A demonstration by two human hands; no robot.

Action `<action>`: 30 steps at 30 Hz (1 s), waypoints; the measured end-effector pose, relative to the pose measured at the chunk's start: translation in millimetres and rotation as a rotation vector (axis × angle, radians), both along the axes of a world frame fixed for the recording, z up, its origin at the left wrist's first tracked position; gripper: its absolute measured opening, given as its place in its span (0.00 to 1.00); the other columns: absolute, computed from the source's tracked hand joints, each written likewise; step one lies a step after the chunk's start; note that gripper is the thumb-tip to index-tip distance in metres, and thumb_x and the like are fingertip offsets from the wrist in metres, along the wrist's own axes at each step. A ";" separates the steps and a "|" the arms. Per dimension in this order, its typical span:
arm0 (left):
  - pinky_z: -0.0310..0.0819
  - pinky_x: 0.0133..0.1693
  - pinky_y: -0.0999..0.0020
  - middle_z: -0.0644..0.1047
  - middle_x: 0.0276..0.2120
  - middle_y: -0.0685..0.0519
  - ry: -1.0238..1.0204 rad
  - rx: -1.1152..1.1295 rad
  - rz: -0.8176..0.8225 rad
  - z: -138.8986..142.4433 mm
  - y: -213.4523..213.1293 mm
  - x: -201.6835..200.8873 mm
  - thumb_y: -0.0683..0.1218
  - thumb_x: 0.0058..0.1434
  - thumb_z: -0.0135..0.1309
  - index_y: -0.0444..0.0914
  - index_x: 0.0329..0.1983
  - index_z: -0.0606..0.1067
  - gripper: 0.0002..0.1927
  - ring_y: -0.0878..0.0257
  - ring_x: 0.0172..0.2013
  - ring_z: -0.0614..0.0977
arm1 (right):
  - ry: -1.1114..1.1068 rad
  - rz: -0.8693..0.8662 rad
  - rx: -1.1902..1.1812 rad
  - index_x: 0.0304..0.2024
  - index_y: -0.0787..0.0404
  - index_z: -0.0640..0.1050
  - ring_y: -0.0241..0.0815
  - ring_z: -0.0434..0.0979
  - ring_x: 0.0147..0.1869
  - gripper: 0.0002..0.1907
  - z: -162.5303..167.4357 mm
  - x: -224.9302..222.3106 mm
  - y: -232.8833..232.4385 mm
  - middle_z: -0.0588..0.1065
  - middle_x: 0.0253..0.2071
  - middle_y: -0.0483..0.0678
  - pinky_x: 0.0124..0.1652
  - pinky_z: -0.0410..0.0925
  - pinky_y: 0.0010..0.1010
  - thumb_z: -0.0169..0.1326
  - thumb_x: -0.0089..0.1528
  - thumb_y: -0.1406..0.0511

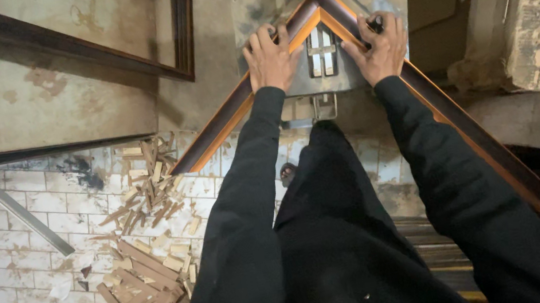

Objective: The person picks up cut picture-frame moulding pieces from a stack, places the mitered corner into a corner-joining machine, and presses the machine to fasten the joint. They then set the joined frame aside and repeat the process with additional frames.

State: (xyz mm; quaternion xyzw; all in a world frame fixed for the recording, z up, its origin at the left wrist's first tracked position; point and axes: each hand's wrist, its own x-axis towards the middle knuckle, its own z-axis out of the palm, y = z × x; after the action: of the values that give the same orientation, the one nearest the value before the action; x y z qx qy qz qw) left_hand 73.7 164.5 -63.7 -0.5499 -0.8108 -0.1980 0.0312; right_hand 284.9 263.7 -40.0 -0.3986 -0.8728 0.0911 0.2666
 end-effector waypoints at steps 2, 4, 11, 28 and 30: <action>0.64 0.51 0.45 0.68 0.51 0.47 -0.002 -0.026 0.004 0.5 0.6 -0.5 0.60 0.59 0.60 0.40 0.59 0.71 0.30 0.48 0.52 0.68 | 0.000 0.004 -0.008 0.58 0.61 0.83 0.56 0.67 0.56 0.29 3.0 -1.7 -0.2 0.69 0.53 0.53 0.54 0.62 0.46 0.72 0.59 0.54; 0.64 0.50 0.45 0.68 0.51 0.46 -0.015 -0.032 0.002 0.9 1.4 -0.8 0.60 0.60 0.60 0.40 0.59 0.71 0.30 0.48 0.52 0.69 | 0.004 0.009 0.005 0.57 0.60 0.82 0.56 0.67 0.56 0.28 6.4 -3.3 -0.5 0.69 0.53 0.53 0.54 0.62 0.46 0.71 0.59 0.54; 0.63 0.51 0.46 0.69 0.53 0.46 -0.032 -0.030 -0.004 -2.8 0.3 0.0 0.60 0.61 0.60 0.40 0.59 0.71 0.29 0.48 0.52 0.69 | -0.004 -0.008 -0.005 0.54 0.57 0.82 0.56 0.68 0.55 0.26 10.7 -4.3 -1.0 0.70 0.52 0.52 0.53 0.62 0.47 0.70 0.59 0.52; 0.63 0.53 0.45 0.70 0.53 0.45 -0.069 -0.026 -0.014 -4.5 -2.1 -1.3 0.59 0.60 0.59 0.41 0.63 0.70 0.32 0.46 0.52 0.69 | 0.005 -0.028 0.017 0.56 0.57 0.82 0.55 0.69 0.55 0.27 5.0 -5.2 1.6 0.72 0.51 0.52 0.54 0.64 0.46 0.71 0.57 0.53; 0.62 0.52 0.45 0.70 0.52 0.45 -0.066 -0.034 -0.003 -4.2 -1.0 -1.3 0.58 0.57 0.59 0.40 0.62 0.71 0.32 0.46 0.52 0.69 | -0.002 -0.027 0.011 0.56 0.56 0.83 0.56 0.69 0.54 0.28 6.8 -5.8 1.4 0.71 0.50 0.52 0.53 0.64 0.46 0.71 0.56 0.53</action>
State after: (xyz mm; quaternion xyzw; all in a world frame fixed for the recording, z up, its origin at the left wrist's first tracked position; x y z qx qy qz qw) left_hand 72.3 163.5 -67.9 -0.5448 -0.8138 -0.2022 -0.0052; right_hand 279.2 265.1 -33.2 -0.4091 -0.8680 0.0824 0.2690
